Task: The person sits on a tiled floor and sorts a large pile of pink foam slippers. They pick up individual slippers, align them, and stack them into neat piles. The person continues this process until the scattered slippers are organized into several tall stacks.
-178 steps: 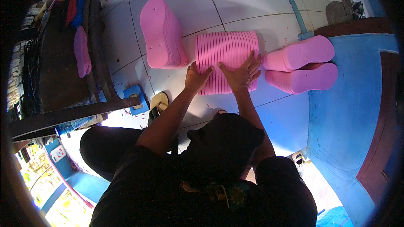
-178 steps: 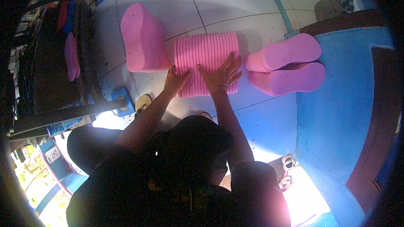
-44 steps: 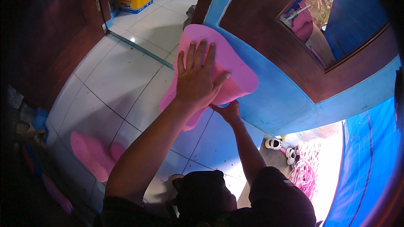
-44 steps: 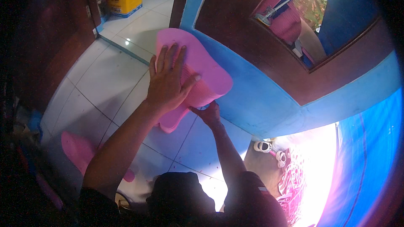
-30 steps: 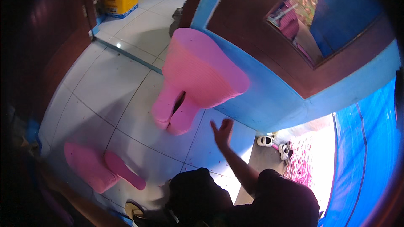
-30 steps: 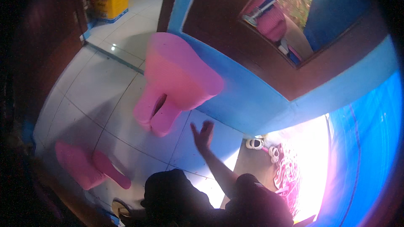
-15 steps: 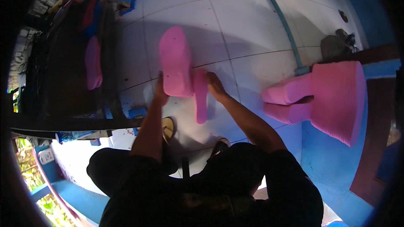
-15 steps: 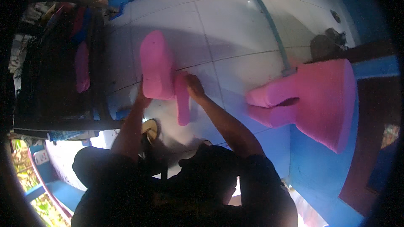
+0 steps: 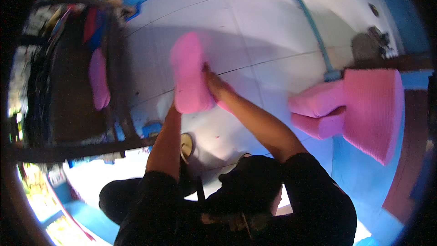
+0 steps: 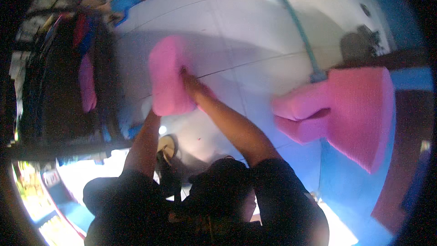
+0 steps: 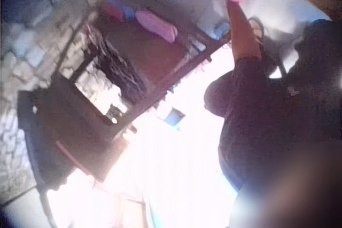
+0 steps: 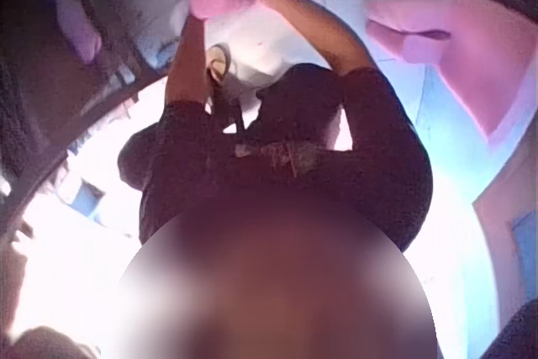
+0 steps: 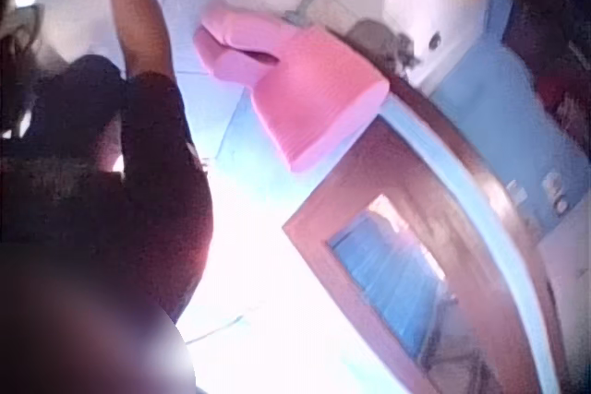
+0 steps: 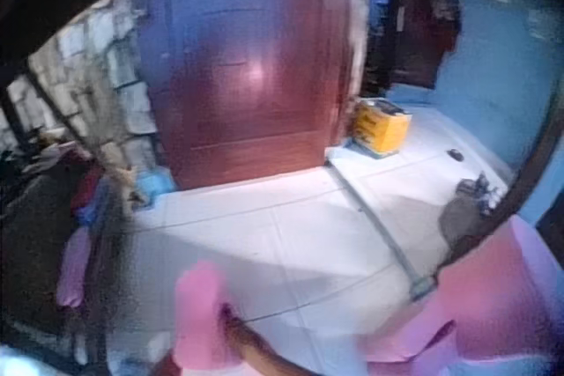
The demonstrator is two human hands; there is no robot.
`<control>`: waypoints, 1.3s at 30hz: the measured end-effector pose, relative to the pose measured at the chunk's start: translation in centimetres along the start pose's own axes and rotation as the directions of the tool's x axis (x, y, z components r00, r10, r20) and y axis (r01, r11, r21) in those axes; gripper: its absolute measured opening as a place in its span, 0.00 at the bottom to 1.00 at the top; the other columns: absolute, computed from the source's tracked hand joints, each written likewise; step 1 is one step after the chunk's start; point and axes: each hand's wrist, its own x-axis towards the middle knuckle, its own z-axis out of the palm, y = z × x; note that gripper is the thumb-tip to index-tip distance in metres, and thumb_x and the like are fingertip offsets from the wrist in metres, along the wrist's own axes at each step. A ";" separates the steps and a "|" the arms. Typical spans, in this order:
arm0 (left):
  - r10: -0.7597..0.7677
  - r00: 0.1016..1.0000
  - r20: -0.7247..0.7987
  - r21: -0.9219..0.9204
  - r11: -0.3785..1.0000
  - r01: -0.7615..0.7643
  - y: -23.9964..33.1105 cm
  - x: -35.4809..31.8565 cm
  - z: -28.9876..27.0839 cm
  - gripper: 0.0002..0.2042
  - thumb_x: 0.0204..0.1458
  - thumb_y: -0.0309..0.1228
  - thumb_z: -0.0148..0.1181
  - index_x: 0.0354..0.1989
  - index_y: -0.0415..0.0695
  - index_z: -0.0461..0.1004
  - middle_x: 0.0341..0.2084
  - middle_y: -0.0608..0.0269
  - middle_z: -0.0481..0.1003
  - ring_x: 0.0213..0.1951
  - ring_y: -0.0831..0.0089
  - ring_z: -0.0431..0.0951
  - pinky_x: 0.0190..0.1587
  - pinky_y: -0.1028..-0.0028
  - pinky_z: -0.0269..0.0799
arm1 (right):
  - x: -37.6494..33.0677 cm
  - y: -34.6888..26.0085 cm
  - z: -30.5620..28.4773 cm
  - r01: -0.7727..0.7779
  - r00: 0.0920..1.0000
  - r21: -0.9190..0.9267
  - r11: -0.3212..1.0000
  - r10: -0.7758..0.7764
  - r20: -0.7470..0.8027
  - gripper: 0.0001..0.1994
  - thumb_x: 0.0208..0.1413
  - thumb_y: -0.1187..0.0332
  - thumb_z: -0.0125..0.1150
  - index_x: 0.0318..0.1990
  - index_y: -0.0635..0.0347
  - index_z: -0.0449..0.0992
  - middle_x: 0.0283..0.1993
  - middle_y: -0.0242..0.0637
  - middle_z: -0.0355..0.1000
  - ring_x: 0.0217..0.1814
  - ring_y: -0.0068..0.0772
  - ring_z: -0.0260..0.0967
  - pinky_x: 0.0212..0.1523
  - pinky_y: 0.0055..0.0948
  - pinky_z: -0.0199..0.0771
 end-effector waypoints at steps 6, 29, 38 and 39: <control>-0.017 1.000 -0.006 -0.094 0.995 0.017 -1.2 -0.3 -0.7 0.30 0.62 0.55 0.39 0.64 0.44 0.59 0.57 0.60 0.67 0.54 0.66 0.70 0.58 0.64 0.66 | 0.6 1.5 5.3 -0.020 0.926 -0.430 0.903 -0.145 -0.347 0.33 0.67 0.48 0.28 0.68 0.69 0.47 0.64 0.65 0.56 0.67 0.60 0.54 0.66 0.47 0.53; 0.000 0.922 0.386 -0.496 0.843 0.208 10.0 -17.0 38.6 0.39 0.58 0.64 0.35 0.68 0.45 0.49 0.61 0.56 0.59 0.61 0.62 0.60 0.62 0.60 0.58 | -33.8 -15.2 -17.5 0.279 0.954 0.495 0.823 -0.181 -0.238 0.34 0.66 0.46 0.33 0.70 0.62 0.44 0.72 0.41 0.46 0.72 0.34 0.44 0.70 0.35 0.46; -0.334 0.925 0.180 -0.042 0.937 0.347 4.7 -19.0 48.2 0.48 0.54 0.69 0.31 0.70 0.39 0.34 0.67 0.46 0.42 0.67 0.56 0.52 0.65 0.59 0.57 | -42.3 -13.5 -20.9 0.343 0.825 0.383 0.857 -0.080 -0.559 0.33 0.65 0.47 0.40 0.68 0.60 0.50 0.69 0.40 0.53 0.70 0.34 0.51 0.68 0.37 0.51; -0.332 0.930 0.156 -0.026 0.940 0.340 4.1 -18.3 48.1 0.49 0.53 0.70 0.31 0.70 0.39 0.31 0.68 0.45 0.40 0.67 0.55 0.50 0.65 0.58 0.56 | -42.1 -13.0 -20.7 0.366 0.813 0.382 0.848 -0.091 -0.576 0.33 0.64 0.47 0.41 0.68 0.60 0.51 0.68 0.40 0.53 0.69 0.34 0.51 0.68 0.37 0.52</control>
